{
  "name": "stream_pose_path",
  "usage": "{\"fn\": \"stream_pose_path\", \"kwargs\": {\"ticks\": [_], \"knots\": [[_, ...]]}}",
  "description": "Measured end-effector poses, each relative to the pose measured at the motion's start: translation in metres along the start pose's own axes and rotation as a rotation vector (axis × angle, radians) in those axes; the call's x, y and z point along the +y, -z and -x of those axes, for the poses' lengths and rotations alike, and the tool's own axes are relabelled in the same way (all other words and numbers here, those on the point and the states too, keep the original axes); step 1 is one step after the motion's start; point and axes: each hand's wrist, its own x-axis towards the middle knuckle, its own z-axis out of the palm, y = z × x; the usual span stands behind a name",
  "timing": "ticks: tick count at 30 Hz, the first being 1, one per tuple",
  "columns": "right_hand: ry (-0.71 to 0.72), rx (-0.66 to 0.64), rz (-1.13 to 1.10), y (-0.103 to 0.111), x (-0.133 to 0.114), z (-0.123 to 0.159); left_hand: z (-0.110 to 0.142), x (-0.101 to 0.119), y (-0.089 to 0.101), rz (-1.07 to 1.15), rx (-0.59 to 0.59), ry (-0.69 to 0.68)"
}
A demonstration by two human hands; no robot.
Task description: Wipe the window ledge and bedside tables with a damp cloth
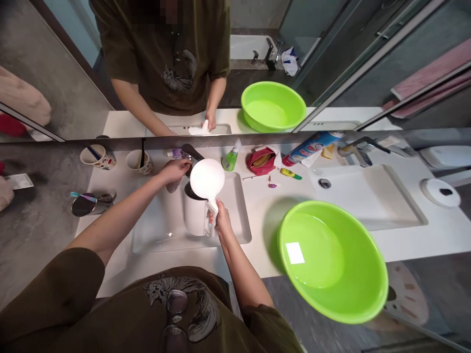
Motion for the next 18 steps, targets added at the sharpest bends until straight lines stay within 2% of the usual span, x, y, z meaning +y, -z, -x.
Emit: {"fn": "stream_pose_path", "kwargs": {"ticks": [3, 6, 9, 14, 16, 18], "knots": [[0.074, 0.031, 0.007, 0.001, -0.011, 0.026, 0.036, 0.017, 0.019, 0.325, 0.004, -0.127], [0.201, 0.045, 0.084, 0.0, -0.025, 0.056, 0.08, 0.039, 0.04, 0.433, -0.005, -0.273], [0.322, 0.09, 0.138, -0.005, -0.037, 0.092, 0.118, 0.054, 0.058, 0.358, 0.087, -0.375], [0.503, 0.178, 0.016, -0.012, -0.056, 0.156, 0.162, 0.066, 0.074, 0.161, 0.233, -0.394], [0.533, 0.195, -0.048, -0.01, -0.062, 0.18, 0.176, 0.071, 0.075, 0.085, 0.251, -0.398], [0.547, 0.202, -0.106, -0.003, -0.067, 0.203, 0.19, 0.079, 0.072, 0.03, 0.214, -0.413]]}}
